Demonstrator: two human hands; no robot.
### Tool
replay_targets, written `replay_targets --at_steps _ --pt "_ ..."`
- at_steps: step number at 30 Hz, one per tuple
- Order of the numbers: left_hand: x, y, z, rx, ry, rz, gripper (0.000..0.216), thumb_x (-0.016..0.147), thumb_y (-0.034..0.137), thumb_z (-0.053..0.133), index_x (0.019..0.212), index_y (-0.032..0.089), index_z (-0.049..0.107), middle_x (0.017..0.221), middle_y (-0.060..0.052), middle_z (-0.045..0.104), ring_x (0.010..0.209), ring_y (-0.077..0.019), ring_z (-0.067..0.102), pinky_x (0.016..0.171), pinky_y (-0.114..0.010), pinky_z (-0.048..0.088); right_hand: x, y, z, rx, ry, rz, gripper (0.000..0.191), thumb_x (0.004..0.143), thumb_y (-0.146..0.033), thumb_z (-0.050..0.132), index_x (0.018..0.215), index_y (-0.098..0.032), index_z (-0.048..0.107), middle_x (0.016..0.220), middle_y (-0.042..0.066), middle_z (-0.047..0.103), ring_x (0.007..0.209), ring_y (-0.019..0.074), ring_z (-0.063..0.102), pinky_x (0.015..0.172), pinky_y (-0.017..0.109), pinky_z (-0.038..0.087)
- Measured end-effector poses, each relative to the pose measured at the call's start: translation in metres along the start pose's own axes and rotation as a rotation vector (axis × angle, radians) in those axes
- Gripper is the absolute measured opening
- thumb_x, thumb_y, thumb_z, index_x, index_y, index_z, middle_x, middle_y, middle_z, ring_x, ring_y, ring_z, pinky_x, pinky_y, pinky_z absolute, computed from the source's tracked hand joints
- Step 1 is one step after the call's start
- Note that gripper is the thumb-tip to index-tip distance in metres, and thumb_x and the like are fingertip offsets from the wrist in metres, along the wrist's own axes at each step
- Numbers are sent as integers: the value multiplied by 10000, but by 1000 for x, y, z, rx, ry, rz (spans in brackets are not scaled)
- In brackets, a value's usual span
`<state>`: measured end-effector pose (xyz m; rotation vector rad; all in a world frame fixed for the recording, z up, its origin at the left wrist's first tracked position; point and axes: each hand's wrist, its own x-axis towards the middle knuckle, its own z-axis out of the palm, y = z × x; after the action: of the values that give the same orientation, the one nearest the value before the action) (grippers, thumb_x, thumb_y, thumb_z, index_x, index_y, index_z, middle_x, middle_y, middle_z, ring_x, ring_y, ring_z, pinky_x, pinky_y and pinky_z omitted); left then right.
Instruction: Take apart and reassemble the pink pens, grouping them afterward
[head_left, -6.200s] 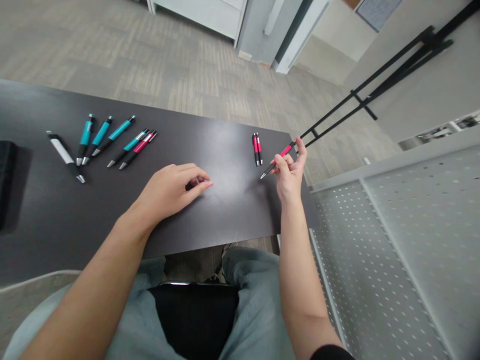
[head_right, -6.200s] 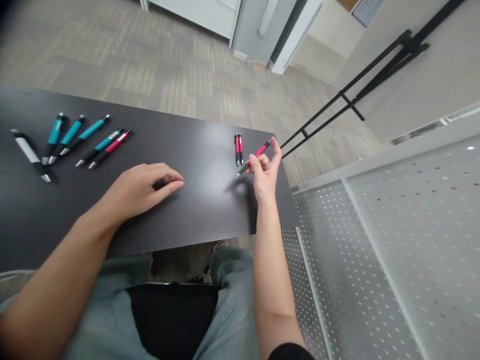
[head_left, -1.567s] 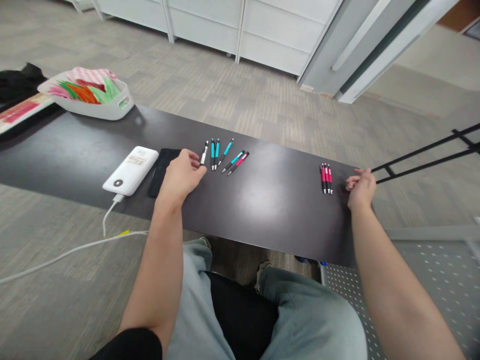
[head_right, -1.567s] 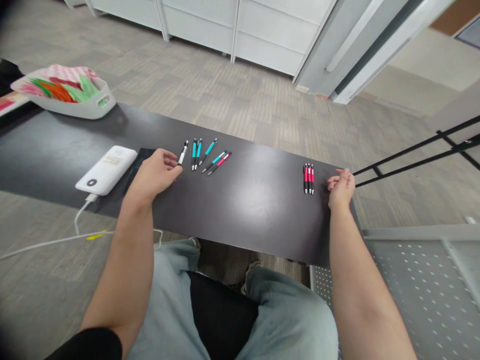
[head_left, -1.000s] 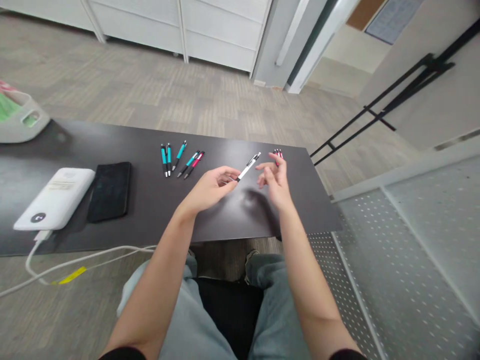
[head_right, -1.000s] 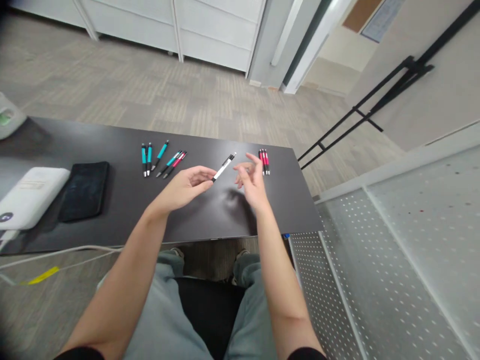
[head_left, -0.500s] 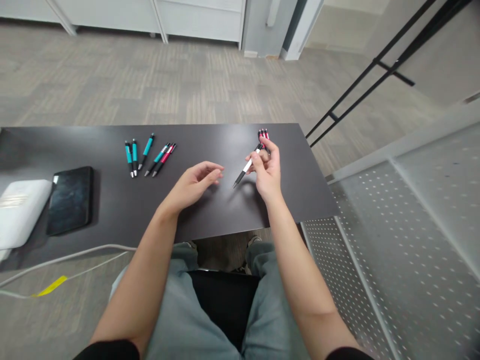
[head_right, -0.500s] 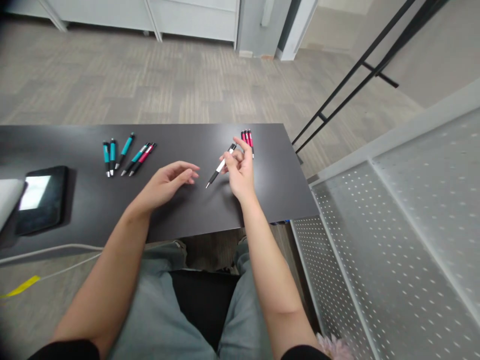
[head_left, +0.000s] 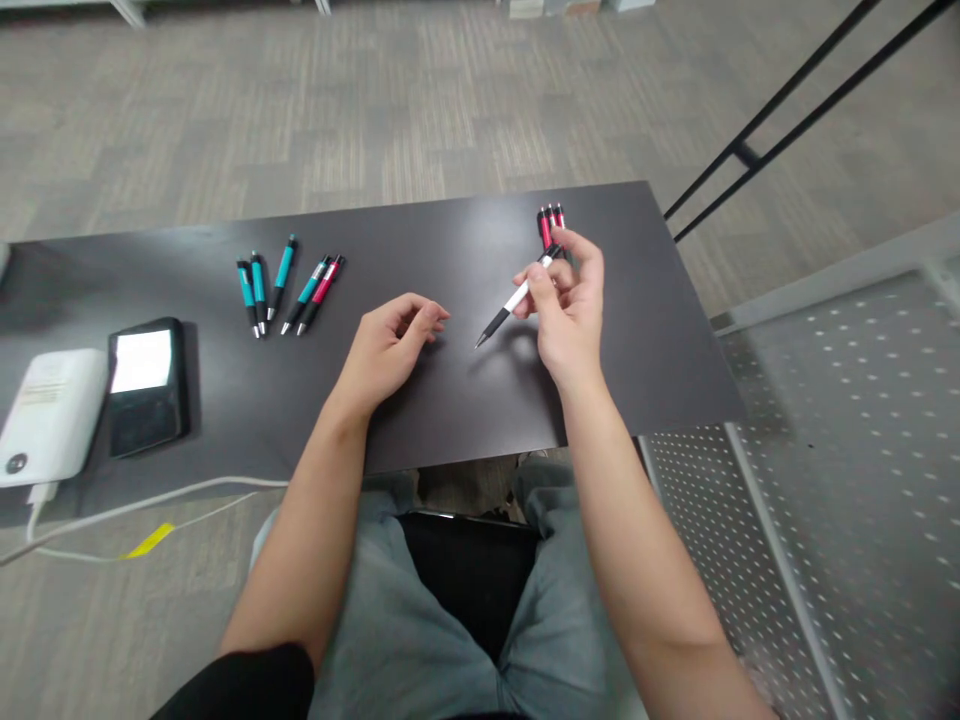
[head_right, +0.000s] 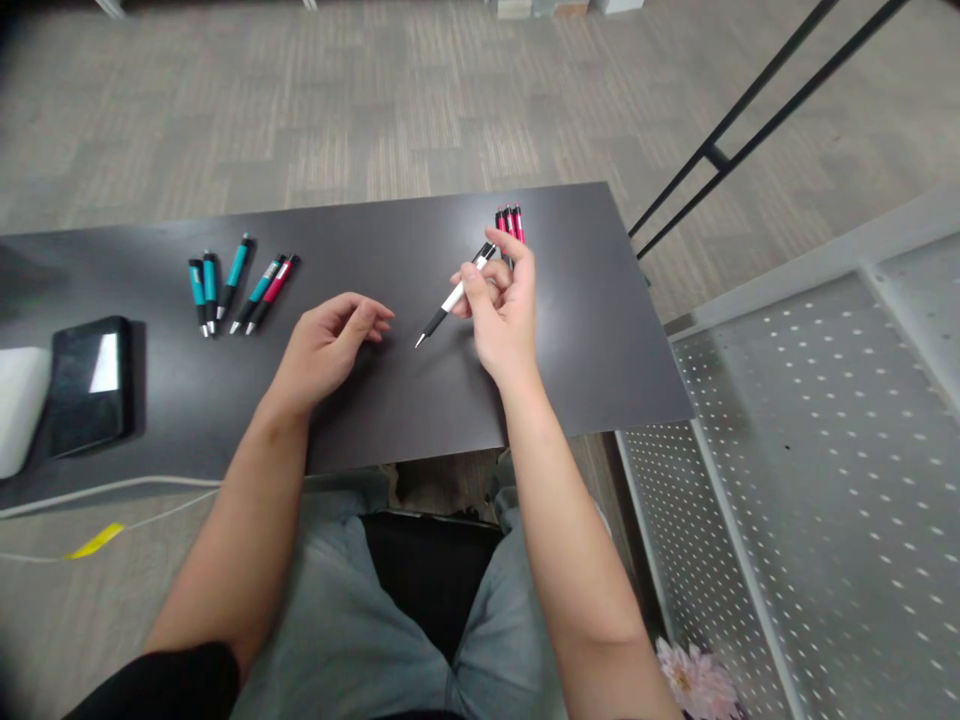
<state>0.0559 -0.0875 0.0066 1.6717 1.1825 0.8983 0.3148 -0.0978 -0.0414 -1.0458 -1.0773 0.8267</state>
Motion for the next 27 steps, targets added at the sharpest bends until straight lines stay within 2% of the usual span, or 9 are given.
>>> replay_targets --at_steps 5,8,12,15,18,20,22,25,27 --pt "-3 4 2 88 -27 45 678 1137 904 734 1065 244 876 953 -68 877 839 -240 760 839 -369 603 0 0 -3 -40 25 -6 753 1052 -914 891 1602 -469 634 1370 36 862 790 178 788 713 399 752" --pt "-6 4 3 125 -64 83 556 1146 786 780 1064 246 882 965 -60 874 854 -240 759 841 -368 583 -1 0 1 -61 29 6 721 1070 -923 858 1578 -456 647 1397 38 869 817 183 809 721 397 753" --pt "-9 2 3 140 -67 121 333 1141 568 809 1075 251 886 1031 -55 897 919 -239 798 891 -362 611 -3 1 8 -41 12 8 693 1066 -902 881 1523 -428 663 1335 41 884 824 204 829 714 408 750" --pt "-10 1 -6 195 -39 114 303 1135 543 793 1088 257 883 1051 -57 898 948 -248 794 917 -376 620 -2 3 13 -7 8 15 657 1060 -878 907 1458 -406 684 1213 27 884 767 202 810 692 413 743" --pt "-11 -7 -35 311 134 78 263 1123 518 787 1143 270 872 1102 -48 883 982 -247 766 954 -389 612 0 5 20 44 14 47 675 1037 -855 947 1469 -410 681 1067 -3 862 705 202 779 657 407 721" --pt "-12 -19 -67 385 368 45 243 1129 480 784 1238 276 860 1123 -19 831 951 -221 710 958 -388 587 0 6 26 80 -2 90 716 1015 -825 986 1509 -424 659 978 -31 842 656 201 748 624 398 701" --pt "-15 -35 -101 447 514 14 293 1161 486 773 1314 248 851 1127 1 747 931 -194 632 977 -392 550 -1 6 35 102 -36 127 770 990 -777 1035 1554 -435 637 914 -52 822 604 193 704 576 378 663" --pt "-19 -57 -139 560 530 -85 300 1166 387 752 1398 212 826 1289 -30 690 963 -180 616 1100 -415 549 -1 4 51 93 -123 149 753 991 -755 1039 1560 -426 671 853 -63 791 553 175 644 498 338 570" --pt "-20 -65 -148 604 522 -222 291 1140 307 761 1419 243 816 1402 -76 707 916 -184 663 1122 -425 596 0 2 64 38 -211 178 615 1032 -785 970 1448 -387 754 841 -53 770 566 165 643 499 316 538"
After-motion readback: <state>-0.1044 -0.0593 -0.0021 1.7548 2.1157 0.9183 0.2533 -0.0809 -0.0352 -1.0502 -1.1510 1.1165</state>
